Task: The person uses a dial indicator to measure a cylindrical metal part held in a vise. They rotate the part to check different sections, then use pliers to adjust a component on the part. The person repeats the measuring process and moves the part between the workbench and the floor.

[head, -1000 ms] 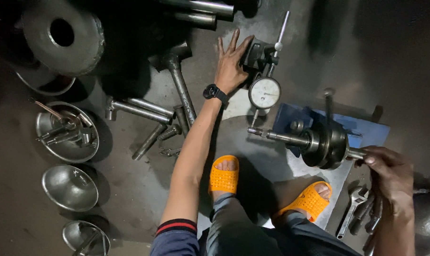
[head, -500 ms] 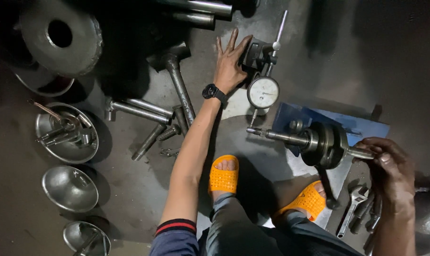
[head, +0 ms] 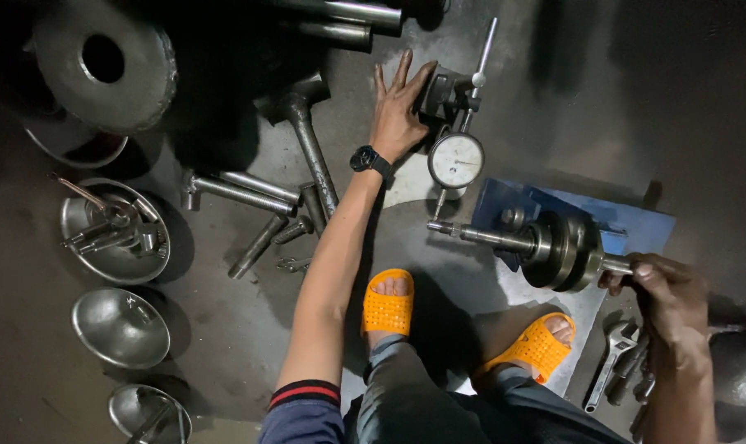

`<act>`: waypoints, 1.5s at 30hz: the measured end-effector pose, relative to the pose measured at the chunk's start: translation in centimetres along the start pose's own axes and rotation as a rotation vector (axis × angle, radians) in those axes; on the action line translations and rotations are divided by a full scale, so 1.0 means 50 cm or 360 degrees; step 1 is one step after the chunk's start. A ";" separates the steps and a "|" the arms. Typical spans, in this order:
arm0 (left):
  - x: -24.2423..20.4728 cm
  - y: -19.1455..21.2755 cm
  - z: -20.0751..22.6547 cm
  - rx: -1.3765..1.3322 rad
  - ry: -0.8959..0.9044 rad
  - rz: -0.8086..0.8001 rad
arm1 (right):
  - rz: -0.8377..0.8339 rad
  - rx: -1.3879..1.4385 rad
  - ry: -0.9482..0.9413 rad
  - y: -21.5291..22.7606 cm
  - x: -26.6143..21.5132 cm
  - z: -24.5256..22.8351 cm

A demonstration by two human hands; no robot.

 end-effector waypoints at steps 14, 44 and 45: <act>-0.001 0.007 0.010 0.0020 0.0017 -0.0059 | 0.0198 0.0292 -0.0175 0.013 0.001 0.016; -0.289 0.101 0.137 -0.0728 0.0445 0.0316 | 0.0054 0.0298 -0.0021 0.026 -0.011 0.024; -0.334 0.107 0.154 -0.0727 0.0443 0.0317 | 0.0055 0.0298 -0.0019 0.014 -0.006 0.001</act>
Point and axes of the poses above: each hand's wrist, its own x-axis towards the middle knuckle, its own y-axis out of the back of the hand, z = x × y, the point moved 9 cm from there along x, towards the middle knuckle, and after that the axes turned 13 degrees about y, right-handed, at the moved point
